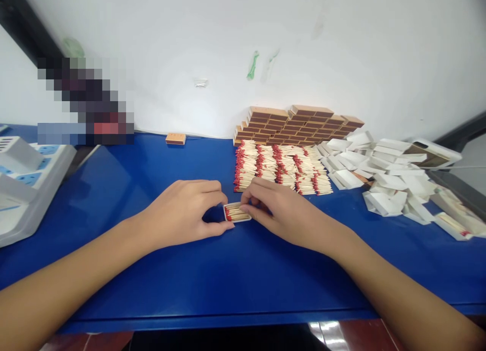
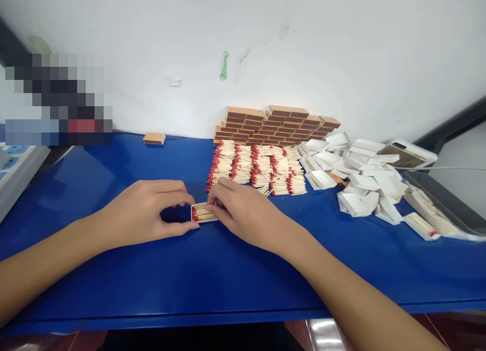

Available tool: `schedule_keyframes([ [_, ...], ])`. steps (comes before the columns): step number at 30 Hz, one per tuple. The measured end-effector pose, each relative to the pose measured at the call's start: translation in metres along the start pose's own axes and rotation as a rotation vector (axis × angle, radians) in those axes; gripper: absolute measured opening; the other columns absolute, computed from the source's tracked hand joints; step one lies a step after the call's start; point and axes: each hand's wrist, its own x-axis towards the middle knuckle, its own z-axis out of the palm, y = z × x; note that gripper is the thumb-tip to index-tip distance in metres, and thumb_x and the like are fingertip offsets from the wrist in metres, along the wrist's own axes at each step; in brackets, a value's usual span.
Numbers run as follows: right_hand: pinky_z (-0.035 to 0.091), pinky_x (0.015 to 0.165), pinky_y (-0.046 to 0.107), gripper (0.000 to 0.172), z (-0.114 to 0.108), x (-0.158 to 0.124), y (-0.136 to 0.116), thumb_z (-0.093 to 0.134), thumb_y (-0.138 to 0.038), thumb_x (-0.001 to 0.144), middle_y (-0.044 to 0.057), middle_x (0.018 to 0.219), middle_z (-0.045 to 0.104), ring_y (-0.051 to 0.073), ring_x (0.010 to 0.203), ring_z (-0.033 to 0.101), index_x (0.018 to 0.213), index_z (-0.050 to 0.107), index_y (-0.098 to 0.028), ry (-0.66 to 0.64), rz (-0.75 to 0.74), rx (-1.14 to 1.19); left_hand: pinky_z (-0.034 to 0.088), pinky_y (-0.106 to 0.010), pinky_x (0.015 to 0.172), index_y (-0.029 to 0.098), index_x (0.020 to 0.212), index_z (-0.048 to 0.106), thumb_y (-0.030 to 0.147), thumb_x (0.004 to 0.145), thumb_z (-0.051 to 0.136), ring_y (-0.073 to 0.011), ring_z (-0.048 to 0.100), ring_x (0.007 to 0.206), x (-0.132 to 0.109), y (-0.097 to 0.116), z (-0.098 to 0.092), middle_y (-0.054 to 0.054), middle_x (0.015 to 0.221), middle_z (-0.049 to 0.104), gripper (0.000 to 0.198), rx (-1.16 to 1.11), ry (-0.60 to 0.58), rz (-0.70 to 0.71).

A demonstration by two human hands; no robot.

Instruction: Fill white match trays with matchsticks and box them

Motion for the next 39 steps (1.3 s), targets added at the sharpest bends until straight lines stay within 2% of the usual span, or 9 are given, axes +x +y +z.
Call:
schedule_keyframes([
  [5,0.045,0.073,0.033,0.002,0.0,0.005,0.021,0.064,-0.022,0.107,0.006,0.103,0.07,0.02,0.087,0.064,0.107,0.066,-0.022,0.132,0.079,-0.123,0.047,-0.029,0.067,0.02,0.104,0.081,0.041,0.098,0.078,-0.0158,0.07,0.079,0.0,0.0,0.0,0.0,0.092,0.073,0.022,0.007,-0.01,0.006],
  [9,0.045,0.072,0.033,0.004,0.002,0.009,0.03,0.067,-0.022,0.105,0.006,0.103,0.068,0.02,0.085,0.062,0.102,0.066,-0.021,0.103,0.112,-0.151,0.047,-0.029,0.066,0.019,0.104,0.081,0.043,0.097,0.08,-0.0155,0.069,0.077,0.001,0.0,0.0,0.0,0.091,0.073,0.025,0.017,-0.003,0.009],
  [15,0.044,0.072,0.033,0.002,0.005,0.01,0.029,0.067,-0.022,0.106,0.005,0.102,0.067,0.02,0.085,0.061,0.104,0.066,-0.022,0.105,0.132,-0.132,0.046,-0.03,0.067,0.02,0.105,0.081,0.044,0.097,0.08,-0.0156,0.069,0.078,0.001,-0.001,0.0,0.001,0.091,0.072,0.025,0.028,-0.006,0.006],
  [21,0.043,0.072,0.033,0.013,0.005,0.011,0.033,0.066,-0.021,0.107,0.005,0.1,0.066,0.02,0.083,0.06,0.095,0.06,-0.022,0.104,0.123,-0.144,0.046,-0.029,0.068,0.02,0.104,0.08,0.044,0.098,0.079,-0.0161,0.069,0.078,0.0,-0.001,0.001,0.0,0.091,0.073,0.025,0.028,-0.018,0.001],
  [32,0.046,0.074,0.032,0.007,-0.004,0.006,0.028,0.063,-0.023,0.107,0.006,0.101,0.067,0.021,0.088,0.063,0.101,0.061,-0.022,0.132,0.07,-0.1,0.046,-0.03,0.067,0.02,0.103,0.081,0.043,0.098,0.078,-0.0156,0.068,0.078,0.001,-0.001,-0.001,0.0,0.091,0.072,0.024,0.022,-0.029,-0.013],
  [39,0.044,0.073,0.033,0.009,-0.006,0.005,0.033,0.062,-0.024,0.107,0.006,0.099,0.067,0.022,0.087,0.062,0.098,0.061,-0.023,0.044,0.116,-0.163,0.047,-0.03,0.067,0.02,0.106,0.081,0.043,0.1,0.075,-0.0158,0.069,0.079,0.001,0.0,-0.002,0.0,0.093,0.074,0.025,0.028,-0.026,-0.015],
])
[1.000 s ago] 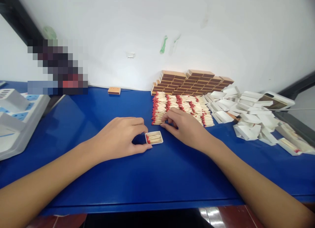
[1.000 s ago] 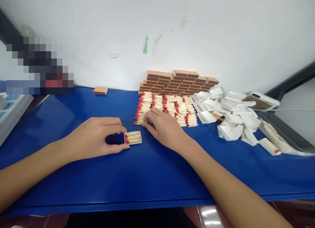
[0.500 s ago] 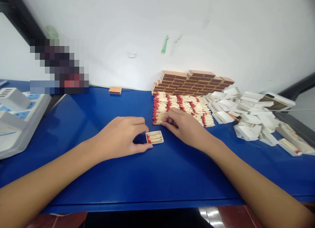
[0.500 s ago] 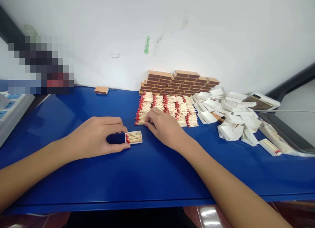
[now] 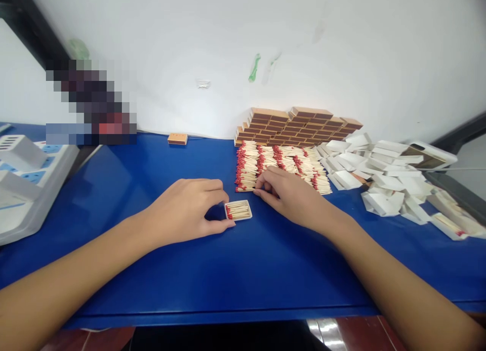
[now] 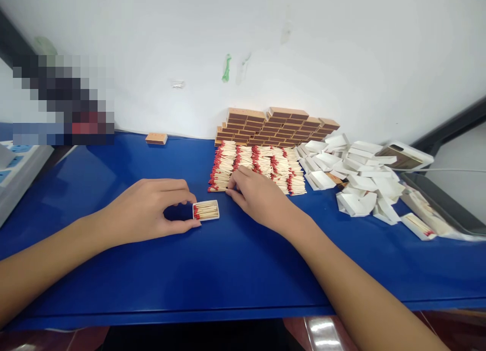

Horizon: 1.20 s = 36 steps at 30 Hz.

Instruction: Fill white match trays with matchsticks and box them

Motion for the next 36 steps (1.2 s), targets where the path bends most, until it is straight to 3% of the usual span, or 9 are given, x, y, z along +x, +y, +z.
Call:
schedule_keyframes([
  [19,0.043,0.073,0.033,0.003,0.0021,0.0003,0.0069,0.064,-0.026,0.106,0.005,0.095,0.066,0.022,0.085,0.06,0.105,0.064,-0.023,0.012,0.009,0.049,0.046,-0.029,0.066,0.02,0.106,0.08,0.044,0.1,0.076,-0.0159,0.069,0.079,-0.0003,0.0001,-0.0003,-0.001,0.094,0.074,0.026,-0.003,-0.004,-0.002],
  [36,0.045,0.074,0.033,0.012,-0.0036,0.0004,0.0031,0.059,-0.022,0.107,0.006,0.098,0.067,0.021,0.086,0.061,0.096,0.064,-0.022,-0.084,0.047,0.083,0.047,-0.029,0.067,0.02,0.106,0.08,0.044,0.1,0.076,-0.0157,0.069,0.079,0.0,-0.0004,0.0002,-0.001,0.094,0.074,0.025,-0.006,-0.012,-0.01],
])
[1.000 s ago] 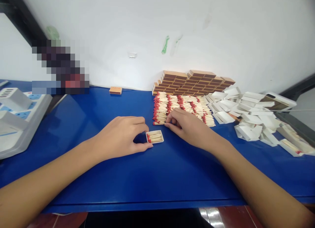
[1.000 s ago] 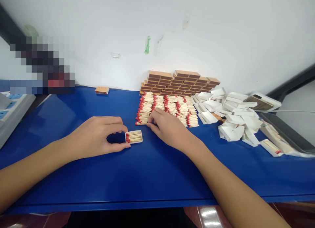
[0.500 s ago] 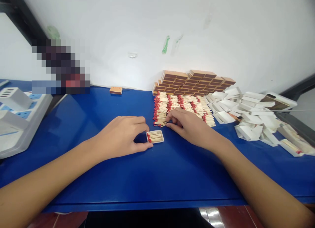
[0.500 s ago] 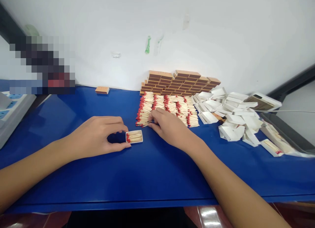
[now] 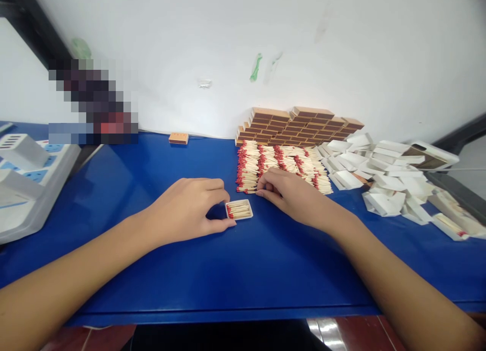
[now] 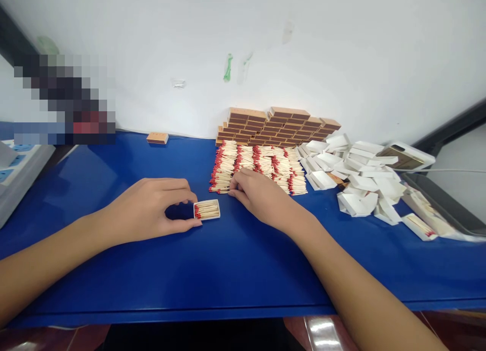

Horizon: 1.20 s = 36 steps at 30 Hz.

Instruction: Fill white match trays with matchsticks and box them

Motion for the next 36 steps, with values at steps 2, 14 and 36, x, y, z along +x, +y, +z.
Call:
schedule_keyframes([
  [2,0.045,0.075,0.034,0.014,0.0,0.0,0.0,0.057,-0.023,0.108,0.007,0.1,0.068,0.022,0.086,0.062,0.096,0.063,-0.022,-0.006,0.001,-0.007,0.048,-0.029,0.068,0.021,0.106,0.08,0.044,0.1,0.075,-0.0158,0.069,0.079,0.0,0.0,0.0,-0.001,0.094,0.074,0.025,-0.002,-0.002,0.001],
  [14,0.048,0.074,0.034,0.015,-0.006,-0.01,-0.016,0.055,-0.03,0.112,0.006,0.099,0.07,0.021,0.086,0.065,0.099,0.06,-0.024,-0.018,-0.074,0.054,0.046,-0.03,0.067,0.02,0.106,0.081,0.046,0.099,0.077,-0.0168,0.07,0.079,0.0,0.001,0.0,-0.001,0.094,0.074,0.027,0.019,0.003,0.001],
  [36,0.045,0.072,0.031,0.007,0.003,-0.012,-0.03,0.062,-0.018,0.107,0.005,0.102,0.071,0.019,0.088,0.067,0.106,0.067,-0.022,0.072,-0.155,0.022,0.048,-0.029,0.069,0.02,0.103,0.08,0.043,0.098,0.08,-0.0165,0.071,0.081,0.0,0.0,0.002,0.0,0.094,0.074,0.024,0.002,0.041,0.033],
])
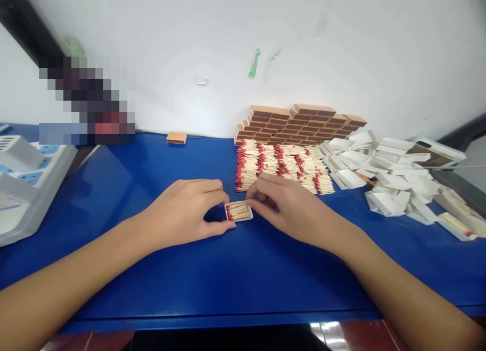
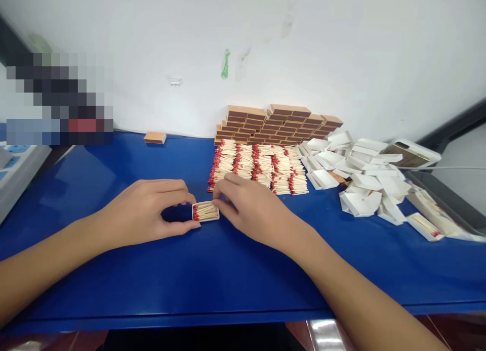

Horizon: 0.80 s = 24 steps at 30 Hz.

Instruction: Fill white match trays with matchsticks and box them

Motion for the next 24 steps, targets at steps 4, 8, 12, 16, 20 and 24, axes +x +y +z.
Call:
schedule_keyframes([
  [4,0.045,0.075,0.033,0.005,0.001,0.004,0.019,0.062,-0.02,0.107,0.007,0.102,0.07,0.022,0.089,0.065,0.108,0.067,-0.021,0.046,0.054,-0.126,0.048,-0.029,0.068,0.02,0.106,0.08,0.043,0.099,0.079,-0.0163,0.07,0.081,0.0,0.001,-0.001,0.0,0.095,0.074,0.024,0.006,-0.007,-0.001],
  [8,0.045,0.076,0.035,0.008,0.003,0.006,0.031,0.06,-0.021,0.108,0.007,0.101,0.068,0.023,0.089,0.063,0.101,0.066,-0.021,-0.008,0.087,-0.114,0.048,-0.029,0.069,0.02,0.107,0.08,0.044,0.099,0.079,-0.0163,0.07,0.081,0.0,0.0,0.0,0.0,0.095,0.074,0.025,0.005,-0.008,-0.003],
  [12,0.044,0.074,0.034,0.006,0.003,0.007,0.033,0.061,-0.024,0.107,0.007,0.099,0.068,0.023,0.088,0.061,0.102,0.064,-0.022,-0.003,0.101,-0.094,0.047,-0.03,0.067,0.02,0.106,0.08,0.044,0.099,0.078,-0.0161,0.07,0.081,0.0,0.0,0.0,0.0,0.095,0.074,0.025,0.009,-0.017,-0.013],
  [16,0.045,0.075,0.035,0.008,0.003,0.007,0.036,0.059,-0.024,0.108,0.007,0.099,0.067,0.023,0.088,0.062,0.102,0.063,-0.022,-0.006,0.109,-0.088,0.047,-0.03,0.068,0.02,0.107,0.08,0.044,0.099,0.079,-0.0157,0.07,0.081,-0.001,0.0,0.0,0.0,0.095,0.073,0.026,0.005,-0.013,-0.007],
  [20,0.046,0.077,0.035,0.011,0.001,0.007,0.037,0.057,-0.022,0.108,0.007,0.099,0.066,0.022,0.089,0.062,0.098,0.061,-0.022,-0.038,0.112,-0.053,0.047,-0.03,0.068,0.019,0.106,0.08,0.045,0.098,0.079,-0.0162,0.07,0.081,-0.001,0.0,0.0,0.0,0.093,0.073,0.027,0.014,-0.008,0.004],
  [24,0.046,0.078,0.035,0.012,-0.001,0.007,0.034,0.055,-0.023,0.11,0.006,0.101,0.066,0.022,0.089,0.062,0.1,0.061,-0.022,-0.068,0.129,-0.039,0.047,-0.03,0.069,0.02,0.105,0.08,0.045,0.099,0.078,-0.0162,0.07,0.081,-0.001,0.0,0.0,0.0,0.094,0.073,0.026,0.008,-0.014,-0.002],
])
